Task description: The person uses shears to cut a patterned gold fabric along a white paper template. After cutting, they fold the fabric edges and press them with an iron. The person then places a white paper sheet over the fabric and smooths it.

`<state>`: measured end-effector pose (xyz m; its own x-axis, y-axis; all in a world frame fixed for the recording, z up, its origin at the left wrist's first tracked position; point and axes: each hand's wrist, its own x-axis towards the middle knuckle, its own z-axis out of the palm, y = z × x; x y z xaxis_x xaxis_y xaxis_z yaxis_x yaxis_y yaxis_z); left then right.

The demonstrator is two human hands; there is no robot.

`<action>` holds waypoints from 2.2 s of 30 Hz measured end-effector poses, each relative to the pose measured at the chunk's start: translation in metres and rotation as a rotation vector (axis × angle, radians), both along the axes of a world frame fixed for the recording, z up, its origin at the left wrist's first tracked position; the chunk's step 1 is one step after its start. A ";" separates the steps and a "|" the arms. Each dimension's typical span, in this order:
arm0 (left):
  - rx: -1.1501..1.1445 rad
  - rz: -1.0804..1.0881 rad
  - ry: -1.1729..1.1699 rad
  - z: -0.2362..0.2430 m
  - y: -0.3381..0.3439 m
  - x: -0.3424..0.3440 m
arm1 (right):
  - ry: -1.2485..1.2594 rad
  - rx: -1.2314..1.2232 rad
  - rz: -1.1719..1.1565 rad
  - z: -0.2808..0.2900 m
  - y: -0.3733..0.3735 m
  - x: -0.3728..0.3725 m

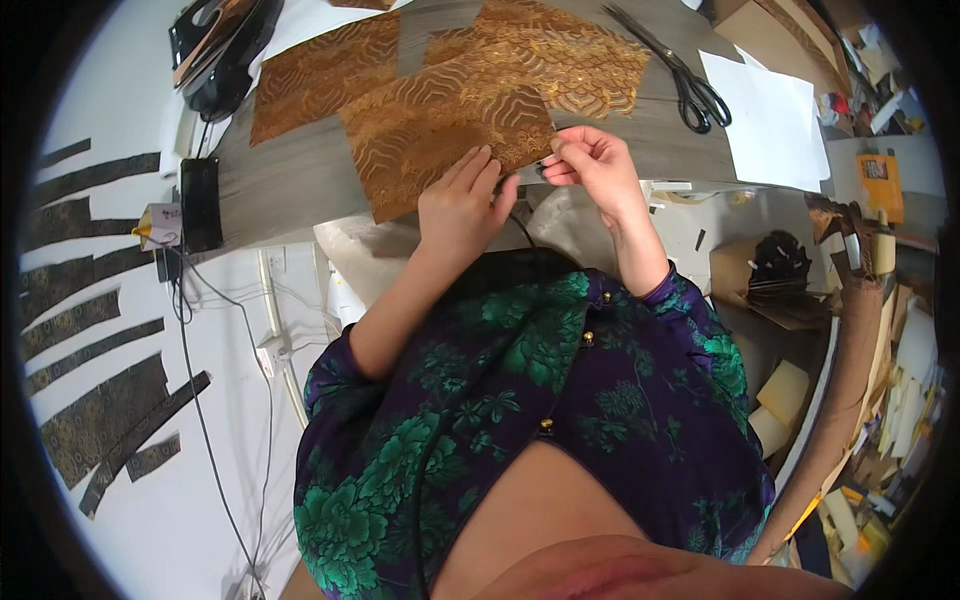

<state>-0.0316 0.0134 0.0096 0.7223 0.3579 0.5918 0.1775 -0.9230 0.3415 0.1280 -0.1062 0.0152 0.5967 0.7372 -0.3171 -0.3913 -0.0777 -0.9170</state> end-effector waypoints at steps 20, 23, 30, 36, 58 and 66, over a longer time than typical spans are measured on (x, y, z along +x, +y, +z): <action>0.135 -0.267 0.349 -0.025 0.162 0.212 | -0.137 -0.066 -0.276 -0.021 -0.116 0.020; 0.212 -0.197 0.535 0.009 0.160 0.221 | -0.146 -0.050 -0.255 -0.026 -0.116 0.018; 0.178 -0.308 0.711 0.031 0.155 0.222 | -0.082 -0.001 -0.317 -0.031 -0.113 0.014; -0.087 -0.547 0.603 0.031 0.155 0.229 | -0.030 -0.001 -0.272 -0.033 -0.113 0.015; -0.805 -0.522 0.158 0.053 -0.011 0.099 | 0.125 0.275 -0.184 -0.004 -0.092 0.013; -1.193 -0.487 -0.042 0.027 -0.041 0.067 | 0.016 0.422 -0.078 -0.004 -0.056 0.010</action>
